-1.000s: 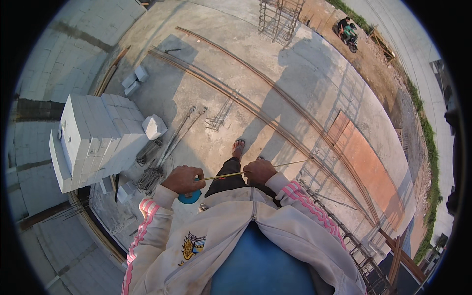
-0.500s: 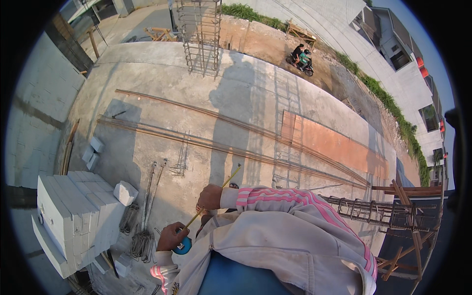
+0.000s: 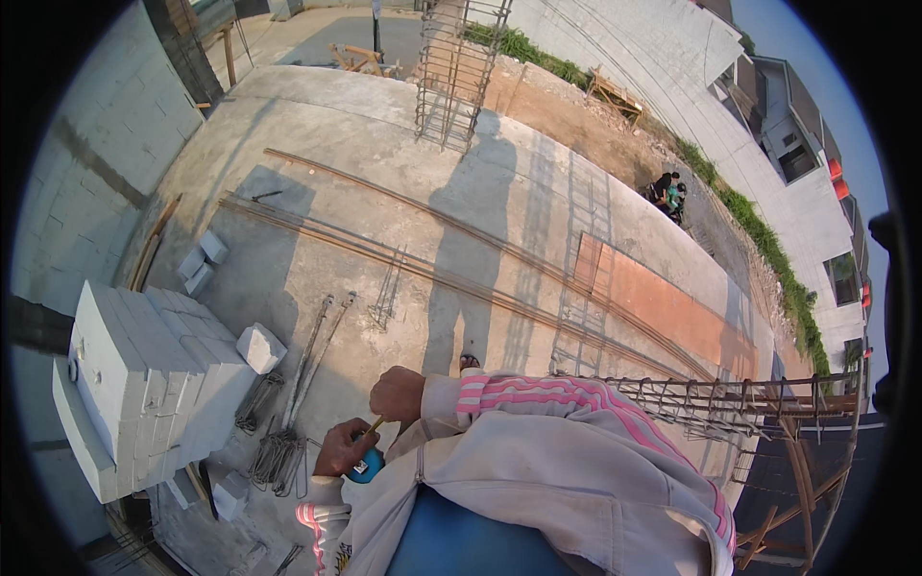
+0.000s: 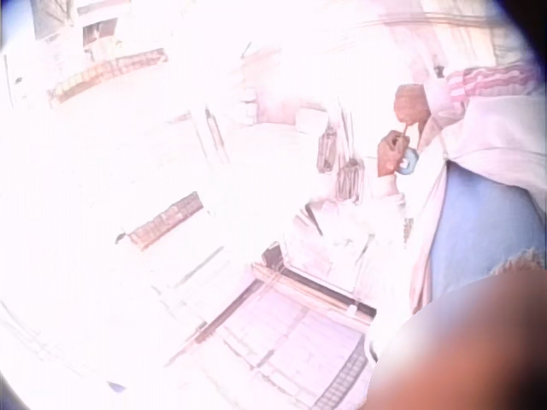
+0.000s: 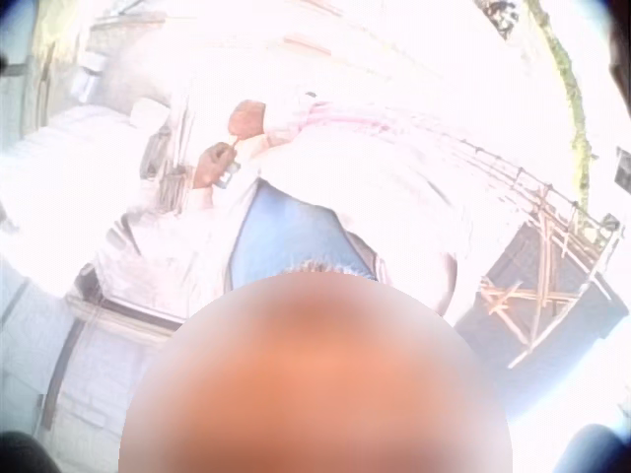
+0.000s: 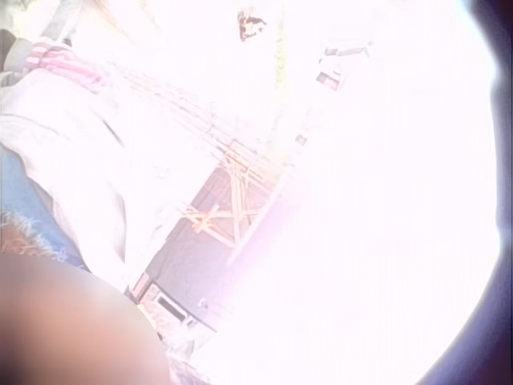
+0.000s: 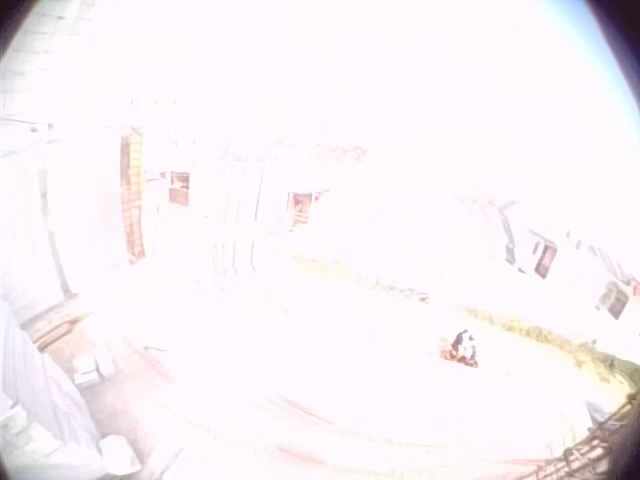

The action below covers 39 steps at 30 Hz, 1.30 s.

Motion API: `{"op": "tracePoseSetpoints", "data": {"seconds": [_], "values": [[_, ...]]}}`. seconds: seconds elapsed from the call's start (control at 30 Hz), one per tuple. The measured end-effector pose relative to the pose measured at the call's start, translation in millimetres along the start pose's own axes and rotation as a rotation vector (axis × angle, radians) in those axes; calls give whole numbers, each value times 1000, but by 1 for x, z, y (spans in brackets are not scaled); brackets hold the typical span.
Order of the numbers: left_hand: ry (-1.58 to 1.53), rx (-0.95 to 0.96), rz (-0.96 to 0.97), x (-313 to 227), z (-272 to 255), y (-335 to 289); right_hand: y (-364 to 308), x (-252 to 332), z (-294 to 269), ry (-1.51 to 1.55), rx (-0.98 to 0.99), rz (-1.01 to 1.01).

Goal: The person measures a rebar column with a tape measure, then picks up metal rods and a bundle of rebar stirrups. They walk across the construction site and use a hand axe to split a small piece of wood into smaller pieces.

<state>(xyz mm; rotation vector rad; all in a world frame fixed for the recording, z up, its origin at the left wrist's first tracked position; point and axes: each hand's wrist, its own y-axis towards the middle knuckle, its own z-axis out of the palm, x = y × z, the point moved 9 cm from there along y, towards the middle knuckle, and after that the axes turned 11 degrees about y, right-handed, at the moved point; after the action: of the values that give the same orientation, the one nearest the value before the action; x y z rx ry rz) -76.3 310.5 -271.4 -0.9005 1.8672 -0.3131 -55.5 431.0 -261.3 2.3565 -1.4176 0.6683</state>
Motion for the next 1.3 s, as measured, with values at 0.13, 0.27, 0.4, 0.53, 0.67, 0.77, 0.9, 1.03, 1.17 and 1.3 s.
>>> {"op": "tracePoseSetpoints", "data": {"seconds": [0.13, 0.27, 0.4, 0.53, 0.67, 0.77, 0.9, 1.03, 1.17, 1.3], "values": [[-55, -11, -33, 28, -6, -21, 11, 8, -14, 172, 220, 40], [-110, -68, -62, 35, -9, -31, 25, 21, -32, 275, 276, -5], [-188, -136, -60, 39, -9, -32, 46, 32, -16, 433, 339, -51], [-348, -200, -127, 55, -8, -28, 65, 33, -1, 506, 392, -81], [-470, -207, -126, 57, -3, -17, 73, 23, 0, 531, 478, -77], [-495, -299, -117, 54, -5, -13, 79, 19, -2, 551, 500, -144], [-687, -398, -68, 56, -2, -13, 83, 12, 19, 692, 641, -124], [-881, -515, 29, 70, 2, -13, 95, 11, 36, 759, 679, -153], [-799, -415, -148, 103, 18, -13, 123, -38, 42, 1171, 613, 263], [-781, -389, -187, 132, 5, -25, 145, -143, 38, 1626, 138, 751]]}}
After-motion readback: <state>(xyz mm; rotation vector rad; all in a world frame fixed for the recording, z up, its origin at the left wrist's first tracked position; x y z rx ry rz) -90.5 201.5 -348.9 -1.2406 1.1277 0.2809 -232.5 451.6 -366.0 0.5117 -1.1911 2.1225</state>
